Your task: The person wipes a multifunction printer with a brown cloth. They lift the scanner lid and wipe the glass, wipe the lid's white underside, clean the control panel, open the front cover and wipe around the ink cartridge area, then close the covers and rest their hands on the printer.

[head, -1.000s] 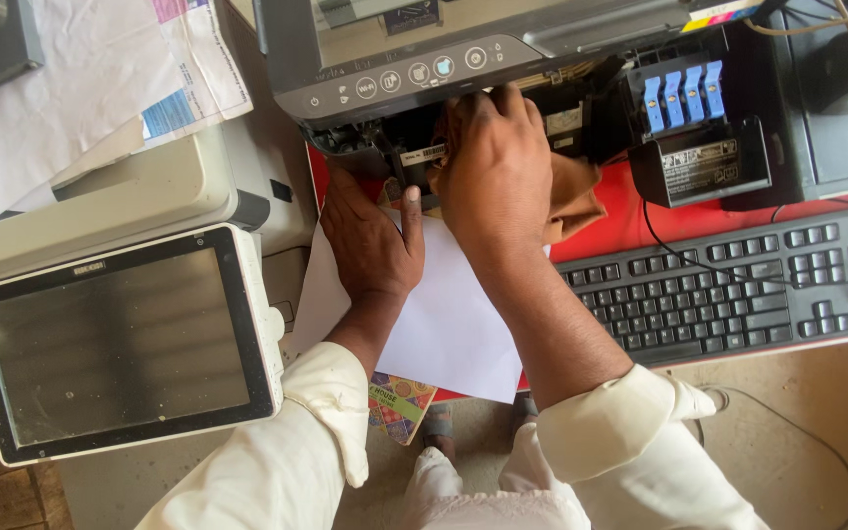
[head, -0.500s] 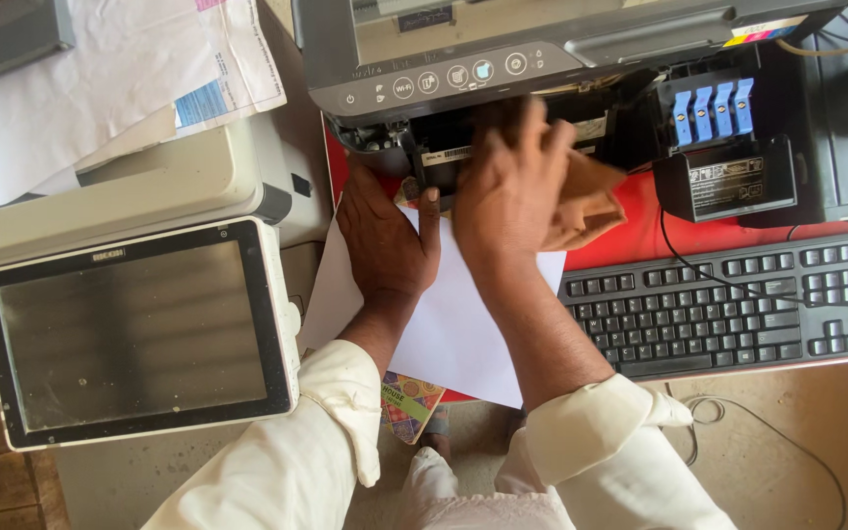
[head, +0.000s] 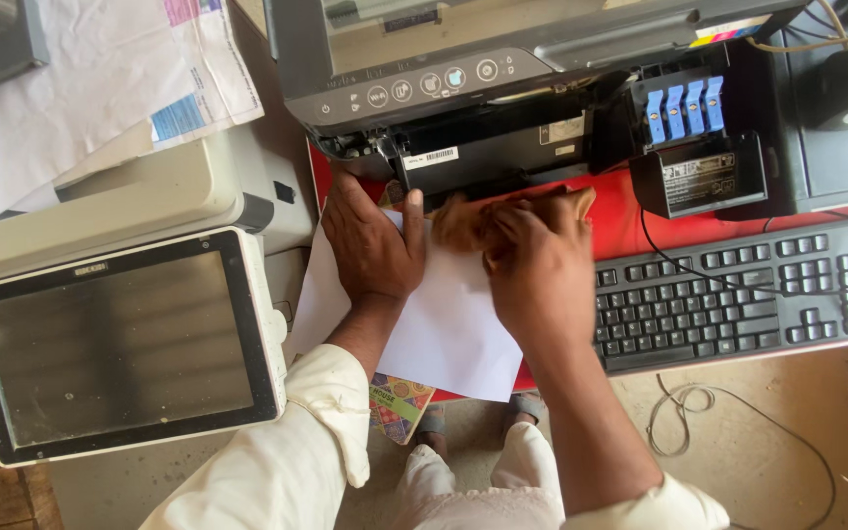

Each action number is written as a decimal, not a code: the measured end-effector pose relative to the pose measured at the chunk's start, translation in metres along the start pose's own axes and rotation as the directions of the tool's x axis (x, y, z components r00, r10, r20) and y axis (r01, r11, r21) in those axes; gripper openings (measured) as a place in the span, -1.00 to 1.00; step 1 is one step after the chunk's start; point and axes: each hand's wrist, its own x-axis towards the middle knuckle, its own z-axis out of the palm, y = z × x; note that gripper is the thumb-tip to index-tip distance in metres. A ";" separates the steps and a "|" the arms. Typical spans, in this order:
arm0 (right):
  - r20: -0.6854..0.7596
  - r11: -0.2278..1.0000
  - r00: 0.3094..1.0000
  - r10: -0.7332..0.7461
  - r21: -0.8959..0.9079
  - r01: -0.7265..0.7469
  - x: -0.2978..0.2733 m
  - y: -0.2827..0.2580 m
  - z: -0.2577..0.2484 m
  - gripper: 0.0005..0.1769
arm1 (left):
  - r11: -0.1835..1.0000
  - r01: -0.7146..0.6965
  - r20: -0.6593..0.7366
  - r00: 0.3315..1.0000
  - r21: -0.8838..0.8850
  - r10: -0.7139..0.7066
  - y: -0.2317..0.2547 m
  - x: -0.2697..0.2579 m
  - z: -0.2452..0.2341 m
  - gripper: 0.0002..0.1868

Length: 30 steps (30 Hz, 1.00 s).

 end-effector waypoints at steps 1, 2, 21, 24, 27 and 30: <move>0.075 0.992 0.995 0.072 0.094 -0.079 -0.008 0.003 -0.009 -0.52 | 1.000 0.001 0.008 1.000 0.009 -0.001 0.000 -0.001 0.001 -0.08; 0.025 0.992 0.998 0.057 0.115 -0.059 -0.016 0.004 -0.016 -0.51 | 1.000 0.002 0.008 1.000 0.006 -0.002 0.001 -0.003 0.001 -0.08; 0.042 -0.017 0.799 0.600 0.999 -0.040 -0.097 0.163 -0.200 -0.47 | 0.995 0.094 0.029 0.995 -0.038 -0.093 -0.001 -0.002 0.001 -0.03; 0.224 -0.160 0.782 0.582 0.974 -0.159 -0.100 0.181 -0.195 -0.45 | 0.990 0.069 0.038 0.997 -0.122 -0.064 -0.004 -0.003 -0.002 -0.03; 0.417 -0.307 0.764 0.492 0.904 -0.296 -0.082 0.191 -0.171 -0.43 | 0.988 0.104 0.059 0.994 -0.110 -0.098 -0.001 -0.002 -0.012 -0.01; 0.579 -0.398 0.709 0.402 0.808 -0.434 -0.065 0.205 -0.158 -0.41 | 0.977 0.214 0.105 0.972 -0.006 -0.212 0.023 -0.001 -0.016 -0.03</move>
